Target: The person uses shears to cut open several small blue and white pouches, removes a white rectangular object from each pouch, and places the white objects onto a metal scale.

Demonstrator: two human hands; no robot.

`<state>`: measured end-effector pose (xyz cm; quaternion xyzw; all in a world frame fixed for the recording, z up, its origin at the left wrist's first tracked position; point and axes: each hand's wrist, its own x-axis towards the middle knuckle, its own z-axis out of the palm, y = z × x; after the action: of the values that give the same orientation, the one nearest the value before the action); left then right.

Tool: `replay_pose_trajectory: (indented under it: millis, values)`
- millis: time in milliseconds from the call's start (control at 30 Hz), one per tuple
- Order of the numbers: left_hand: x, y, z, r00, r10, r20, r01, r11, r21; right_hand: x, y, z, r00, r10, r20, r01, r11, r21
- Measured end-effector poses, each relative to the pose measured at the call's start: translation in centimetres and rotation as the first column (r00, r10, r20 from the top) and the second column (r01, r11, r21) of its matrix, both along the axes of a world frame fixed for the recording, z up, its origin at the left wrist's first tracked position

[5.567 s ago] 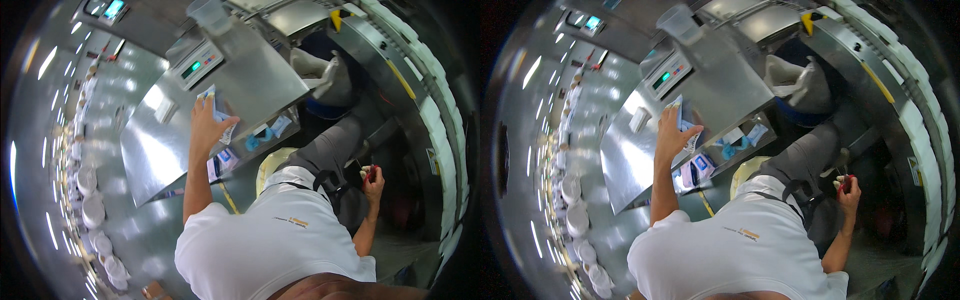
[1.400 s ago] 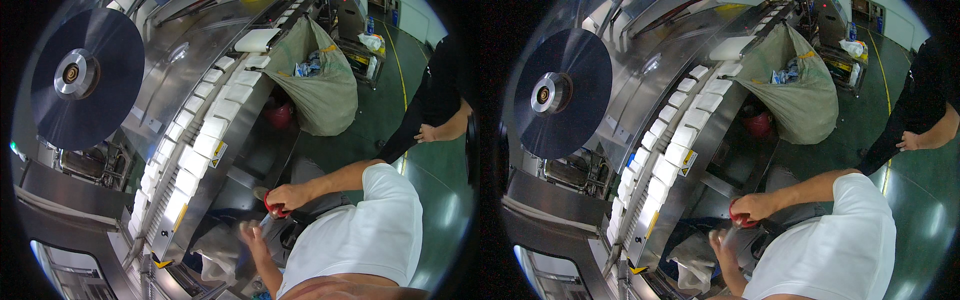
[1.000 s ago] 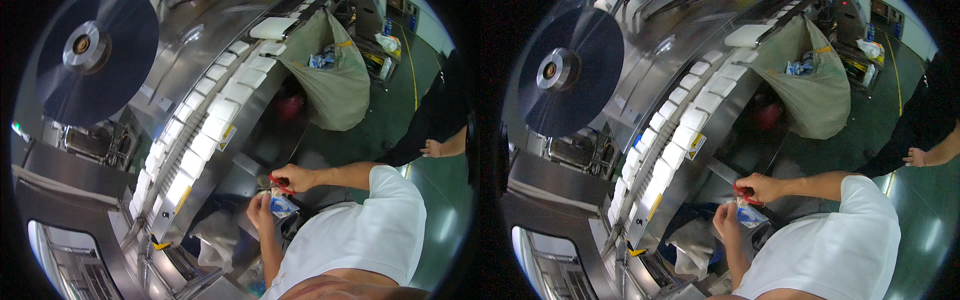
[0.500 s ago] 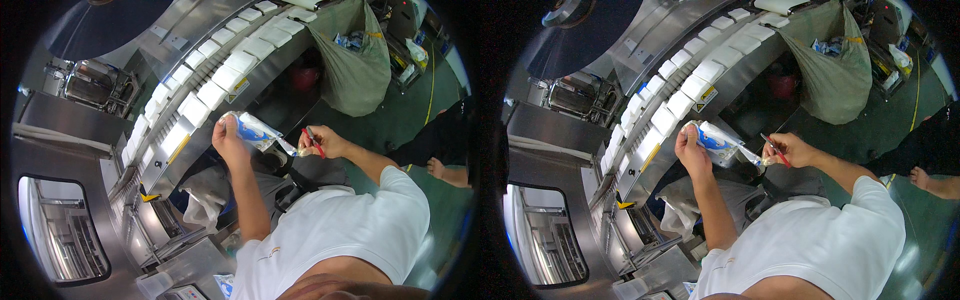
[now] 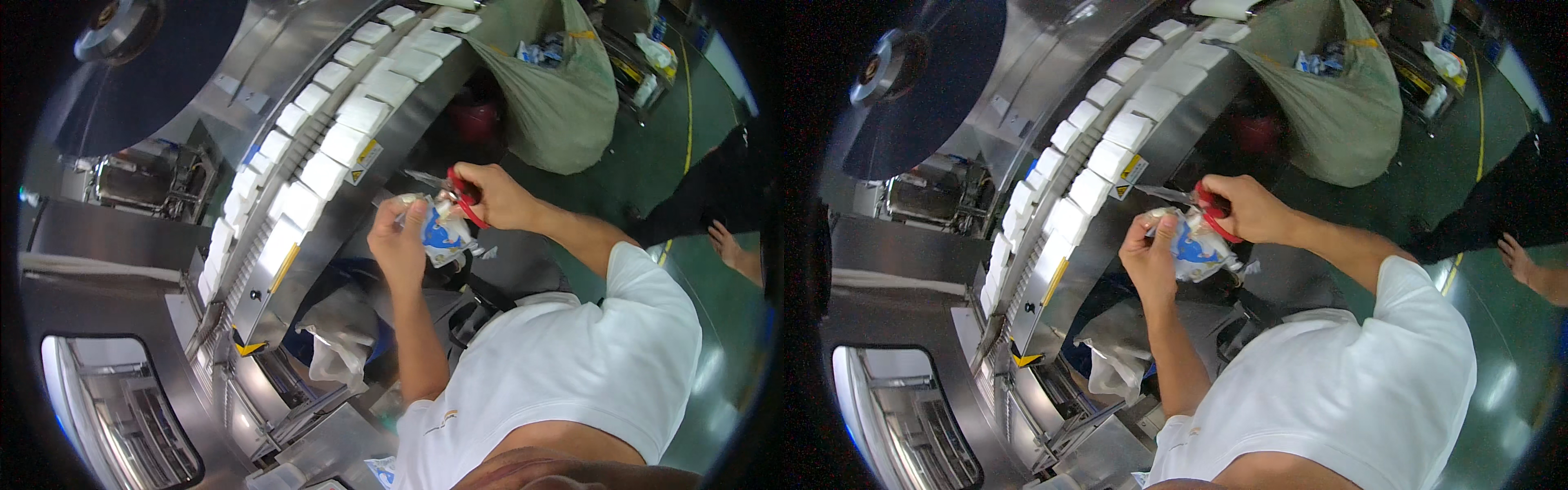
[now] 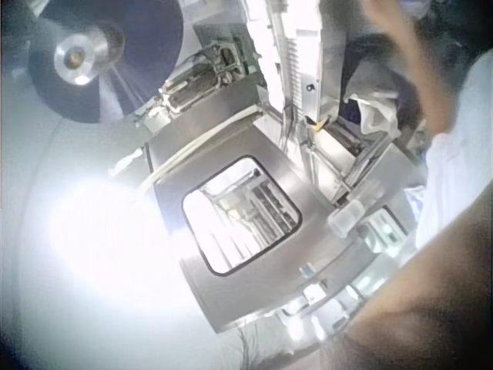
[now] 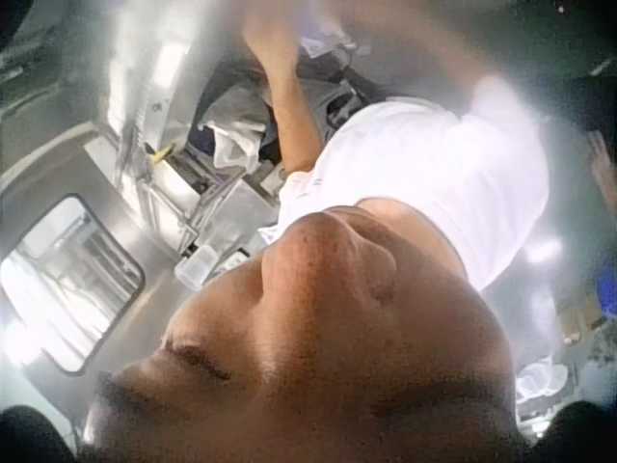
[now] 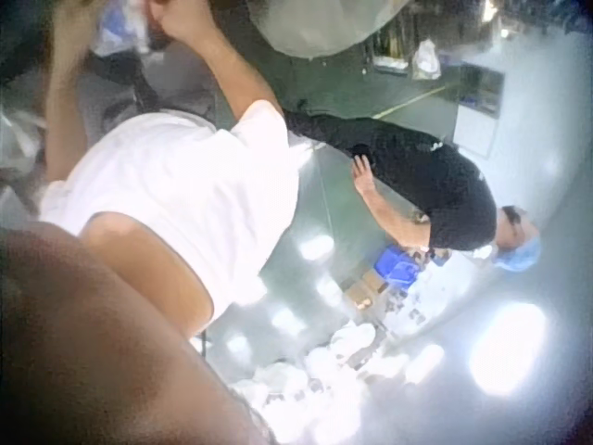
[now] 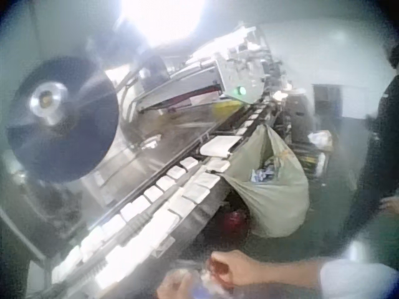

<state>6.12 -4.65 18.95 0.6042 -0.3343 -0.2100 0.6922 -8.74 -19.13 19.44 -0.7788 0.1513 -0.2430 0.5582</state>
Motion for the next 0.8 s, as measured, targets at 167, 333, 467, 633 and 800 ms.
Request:
replay_pose_trajectory:
  millis: [167,333,467,633,800]
  values:
    - [0.8,0.9,-2.0,0.977,0.155,-0.148,-0.169,0.981,-0.093,-1.2,0.4,2.5,0.999,-0.053,-0.009,0.051,0.988,-0.149]
    - [1.3,2.1,-1.0,0.98,0.062,-0.19,-0.068,0.997,-0.027,-0.6,0.1,1.2,0.999,0.017,-0.036,-0.018,0.999,-0.031]
    - [0.2,1.1,-1.2,0.98,0.02,-0.198,-0.027,0.999,-0.031,0.1,0.9,0.5,0.993,0.082,-0.084,-0.075,0.994,0.073]
    - [0.1,2.3,-0.2,0.984,0.059,-0.168,-0.058,0.998,0.006,0.0,1.1,0.1,0.987,0.16,0.01,-0.157,0.951,0.267]
    - [-0.2,1.9,0.4,0.987,0.052,-0.153,-0.05,0.999,0.013,-0.4,1.4,-0.2,0.981,0.131,0.143,-0.17,0.936,0.309]
